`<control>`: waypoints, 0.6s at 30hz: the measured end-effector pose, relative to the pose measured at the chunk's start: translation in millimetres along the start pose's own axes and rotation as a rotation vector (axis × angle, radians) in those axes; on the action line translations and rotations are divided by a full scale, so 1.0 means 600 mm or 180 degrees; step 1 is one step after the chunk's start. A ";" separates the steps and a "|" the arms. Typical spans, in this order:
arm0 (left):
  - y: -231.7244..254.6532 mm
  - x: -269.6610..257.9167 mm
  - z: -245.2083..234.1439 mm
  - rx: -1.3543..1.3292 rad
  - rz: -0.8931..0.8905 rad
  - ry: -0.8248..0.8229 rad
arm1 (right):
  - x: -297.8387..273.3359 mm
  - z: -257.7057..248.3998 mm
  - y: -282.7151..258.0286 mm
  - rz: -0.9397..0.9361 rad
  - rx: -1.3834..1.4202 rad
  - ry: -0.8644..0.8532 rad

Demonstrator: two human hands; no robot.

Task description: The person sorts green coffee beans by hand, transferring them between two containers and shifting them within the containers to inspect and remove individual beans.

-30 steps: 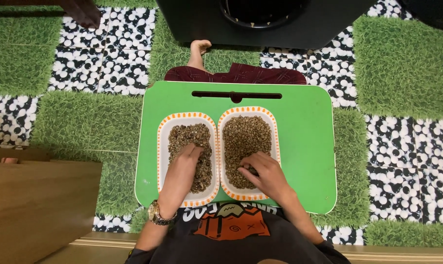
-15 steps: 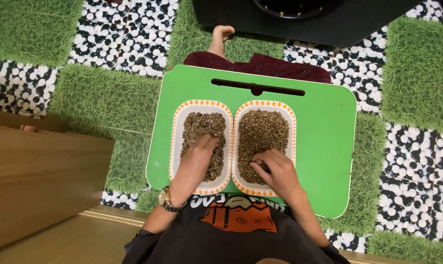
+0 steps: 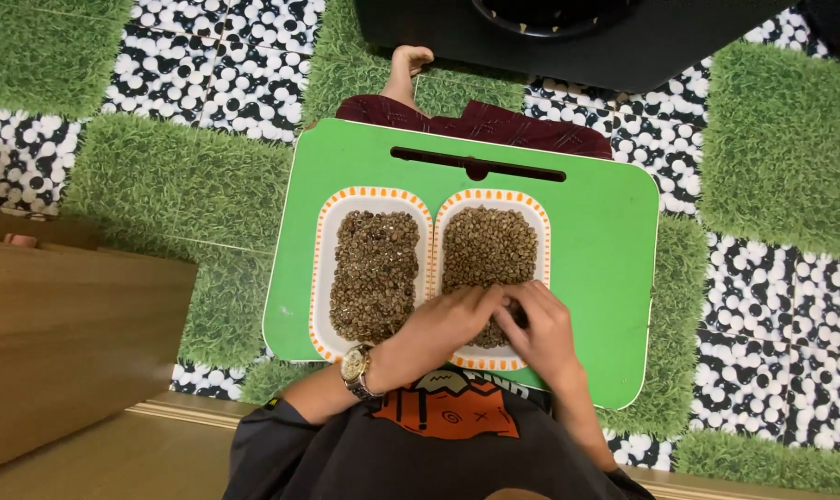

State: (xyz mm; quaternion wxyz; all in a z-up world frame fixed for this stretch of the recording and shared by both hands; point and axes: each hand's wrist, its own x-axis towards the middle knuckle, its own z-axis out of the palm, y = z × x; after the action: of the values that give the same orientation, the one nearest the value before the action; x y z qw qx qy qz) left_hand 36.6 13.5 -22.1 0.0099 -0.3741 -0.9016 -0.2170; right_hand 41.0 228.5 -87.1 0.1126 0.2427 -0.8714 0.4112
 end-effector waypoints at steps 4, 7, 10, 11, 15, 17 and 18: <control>0.015 0.011 -0.014 0.0070 0.0197 -0.0014 | 0.006 -0.015 -0.010 -0.0065 -0.0043 0.0028; 0.021 0.019 -0.008 0.0307 0.0117 0.0079 | 0.017 -0.021 -0.023 -0.0057 -0.0003 0.0082; 0.024 0.019 -0.007 0.0226 0.0091 0.0072 | 0.007 -0.018 -0.014 -0.0013 -0.0036 0.0094; 0.025 0.019 -0.011 0.0168 0.0107 0.0064 | 0.006 -0.017 -0.011 0.0011 -0.0047 0.0100; 0.018 0.017 0.001 0.0140 0.0113 0.0045 | 0.008 -0.016 -0.007 0.0060 -0.0062 0.0133; 0.024 0.023 -0.034 -0.0013 0.0128 0.0059 | 0.007 -0.017 -0.007 0.0088 -0.0079 0.0132; 0.028 0.027 -0.052 -0.0168 0.0139 0.0083 | 0.007 -0.018 -0.007 0.0110 -0.0100 0.0125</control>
State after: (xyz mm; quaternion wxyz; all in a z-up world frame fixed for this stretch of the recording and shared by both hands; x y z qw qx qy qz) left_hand 31.7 22.2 15.4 0.0165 -0.3911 -0.8869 -0.2453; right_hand 39.1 233.4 -75.7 0.1265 0.2177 -0.8794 0.4040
